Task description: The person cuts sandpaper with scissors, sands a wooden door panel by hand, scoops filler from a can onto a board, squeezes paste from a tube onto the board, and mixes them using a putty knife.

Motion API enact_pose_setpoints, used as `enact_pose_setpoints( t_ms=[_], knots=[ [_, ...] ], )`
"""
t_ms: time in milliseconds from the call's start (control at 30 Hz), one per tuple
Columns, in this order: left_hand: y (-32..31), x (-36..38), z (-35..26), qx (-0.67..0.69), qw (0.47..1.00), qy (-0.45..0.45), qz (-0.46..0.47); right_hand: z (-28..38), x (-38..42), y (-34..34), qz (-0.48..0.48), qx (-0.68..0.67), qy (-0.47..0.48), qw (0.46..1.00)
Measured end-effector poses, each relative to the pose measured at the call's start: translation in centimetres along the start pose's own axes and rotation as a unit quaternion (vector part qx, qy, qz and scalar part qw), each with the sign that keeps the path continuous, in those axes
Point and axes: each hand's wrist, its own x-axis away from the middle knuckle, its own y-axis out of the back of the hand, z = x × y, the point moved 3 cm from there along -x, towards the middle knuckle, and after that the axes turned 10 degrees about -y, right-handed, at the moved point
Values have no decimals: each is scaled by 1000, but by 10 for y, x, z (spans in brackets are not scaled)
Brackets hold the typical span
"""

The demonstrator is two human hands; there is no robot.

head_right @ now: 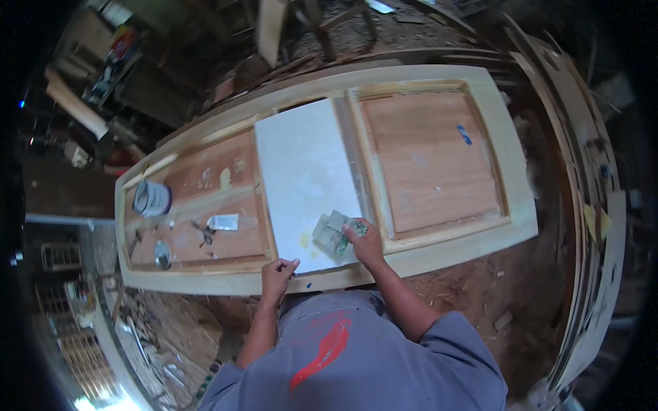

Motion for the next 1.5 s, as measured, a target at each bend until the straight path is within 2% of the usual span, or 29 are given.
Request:
enact_pose_setpoints(
  t_ms=[33, 133, 167, 267, 300, 400, 433, 500, 600, 700, 800, 900, 1000, 1033, 1133, 1167, 1200, 1233, 1267, 1300, 1367, 1400, 1467, 1500],
  knots=[
    [11, 2, -1, -21, 999, 30, -3, -12, -10, -5, -16, 27, 14, 999],
    [30, 13, -10, -43, 996, -33, -65, -3, -9, -15, -8, 1, -8, 1000],
    [29, 12, 7, -15, 995, -65, -68, -6, -12, -16, -12, 1, -12, 1000],
    [29, -11, 19, -146, 976, -138, -87, -11, -17, -15, -26, 12, 1, 1000],
    [28, -27, 19, -145, 976, -151, -56, -17, -20, -12, -27, 21, -2, 999],
    [17, -64, 14, -223, 953, -188, -79, -32, -13, -9, -101, -20, 2, 995],
    [18, -72, 13, -224, 951, -202, -62, -31, -6, -9, -82, -53, -13, 995],
    [19, -84, 6, -220, 948, -228, -32, -34, -2, -13, -111, -97, -16, 989],
    [22, -95, 8, -159, 975, -156, 19, -35, -5, -15, -132, -94, -13, 987],
    [23, -95, 20, -139, 978, -135, 82, -26, -11, -22, -142, -71, 0, 987],
    [30, -86, 21, -141, 972, -185, 36, -17, -12, -30, -136, -76, -3, 988],
    [48, -92, 27, -56, 975, -196, 92, -15, -10, -30, -161, -64, -4, 985],
    [99, -101, 35, -12, 982, -164, 93, -16, -10, -21, -203, 20, 12, 979],
    [132, -103, 26, -40, 988, -122, 86, -21, -14, -15, -215, 61, 31, 974],
    [225, -127, 65, -70, 991, -73, -86, -14, -14, -33, -252, 146, 66, 954],
    [253, -146, 105, -5, 980, -100, -174, -10, -11, -39, -269, 171, 72, 945],
    [284, -165, 142, 63, 956, -127, -256, -11, -12, -41, -287, 172, 57, 941],
    [330, -172, 144, 40, 942, -87, -321, -13, -12, -40, -306, 174, 42, 935],
    [371, -187, 154, 29, 920, -120, -373, -14, -11, -44, -326, 176, 25, 928],
    [404, -209, 192, 113, 915, -10, -388, -13, -9, -52, -317, 149, -3, 937],
    [466, -262, 243, 120, 848, -150, -493, -7, 1, -64, -299, 95, -61, 948],
    [486, -269, 230, 177, 834, -127, -507, -7, 6, -69, -290, 69, -90, 950],
    [526, -276, 200, 379, 783, -76, -487, -9, 15, -81, -298, 24, -103, 949],
    [550, -293, 214, 457, 760, -82, -454, -14, 18, -84, -304, 0, -109, 946]
  ],
)
